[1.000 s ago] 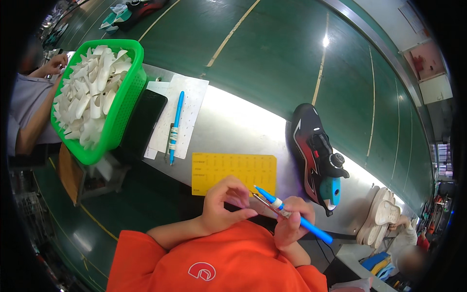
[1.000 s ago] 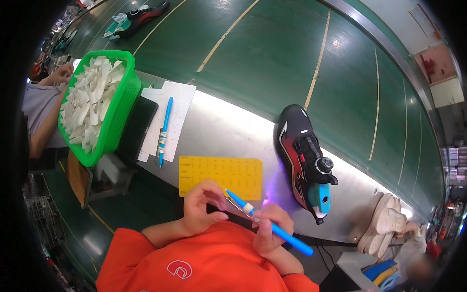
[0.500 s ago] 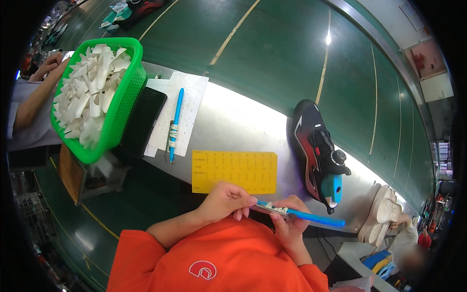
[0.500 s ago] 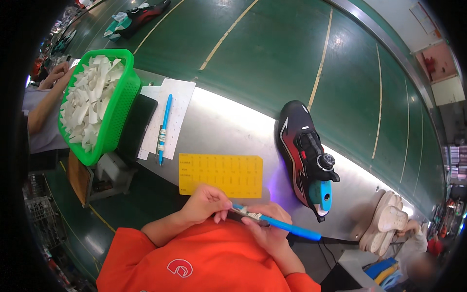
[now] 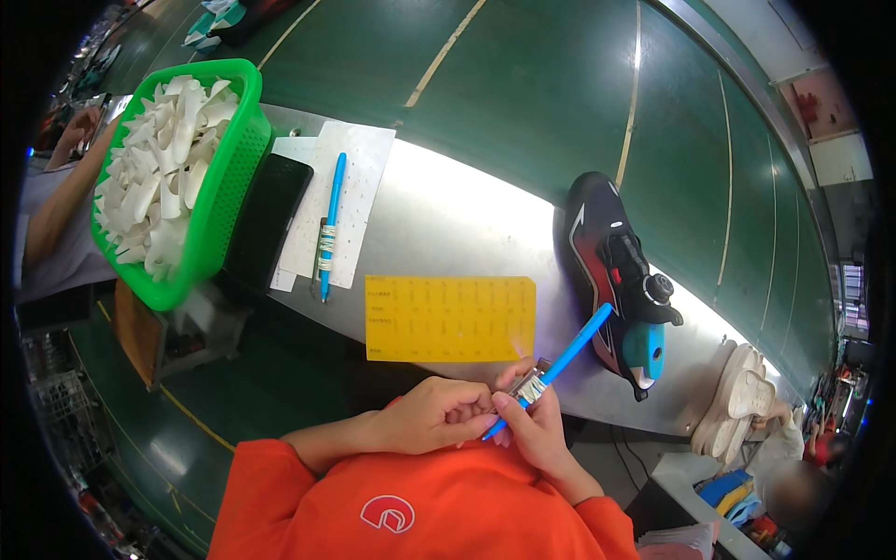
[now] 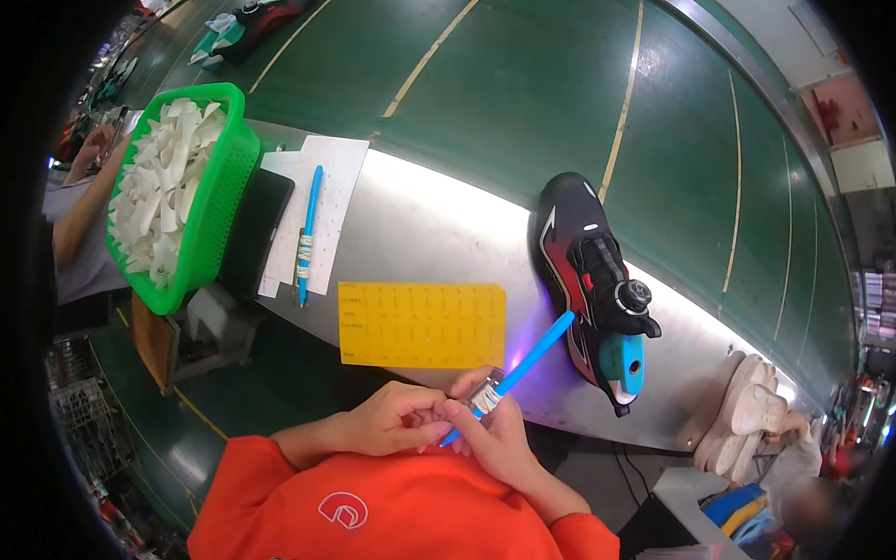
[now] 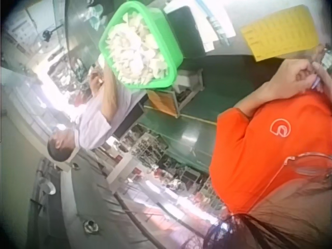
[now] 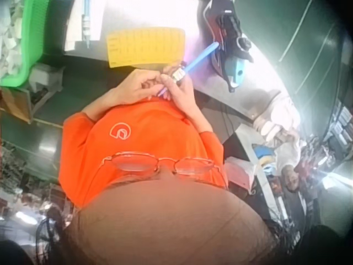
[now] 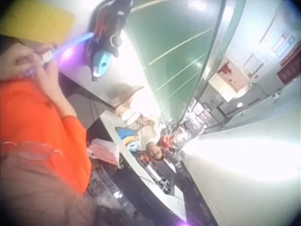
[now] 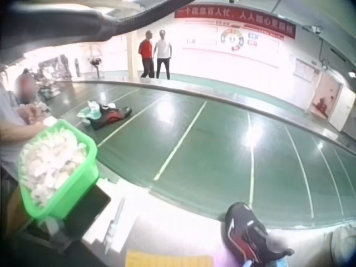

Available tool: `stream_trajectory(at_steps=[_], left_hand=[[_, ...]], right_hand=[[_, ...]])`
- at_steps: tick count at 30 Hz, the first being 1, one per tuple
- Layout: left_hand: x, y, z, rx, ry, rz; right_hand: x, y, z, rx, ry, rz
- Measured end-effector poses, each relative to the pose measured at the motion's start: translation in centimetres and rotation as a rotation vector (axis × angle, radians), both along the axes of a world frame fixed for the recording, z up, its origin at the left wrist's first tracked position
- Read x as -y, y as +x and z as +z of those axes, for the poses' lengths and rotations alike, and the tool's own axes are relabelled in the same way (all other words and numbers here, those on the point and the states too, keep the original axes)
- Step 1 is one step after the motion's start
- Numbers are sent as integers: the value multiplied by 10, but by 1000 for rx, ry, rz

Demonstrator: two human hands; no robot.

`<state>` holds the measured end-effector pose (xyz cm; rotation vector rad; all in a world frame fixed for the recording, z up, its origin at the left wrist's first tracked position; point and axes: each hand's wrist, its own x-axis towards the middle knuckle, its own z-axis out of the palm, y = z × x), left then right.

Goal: The person marks the soles of shoes using a blue pen and a yellow ruler. They handle a black shoe and a white shoe, placing the ruler on the sole and drawing lines. The person also picks up and examines the shoes before and after marking.

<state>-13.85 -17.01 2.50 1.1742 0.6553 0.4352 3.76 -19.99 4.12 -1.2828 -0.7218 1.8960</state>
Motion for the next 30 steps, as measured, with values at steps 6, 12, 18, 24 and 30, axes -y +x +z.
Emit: stream_trajectory(at_steps=[6,12,18,24,30], left_hand=[[22,5,-4,119,-115,-20],[24,7,-5,227,-144,-36],[21,7,-7,255,-139,-72],[19,8,-9,233,-198,-114],[16,7,-13,192,-122,-67]], right_hand=[[4,10,15,-72,-60,113],[0,16,20,-128,-76,192],[-1,16,20,-141,-101,195],[-3,19,20,-125,-140,220],[5,16,13,-96,-40,130]])
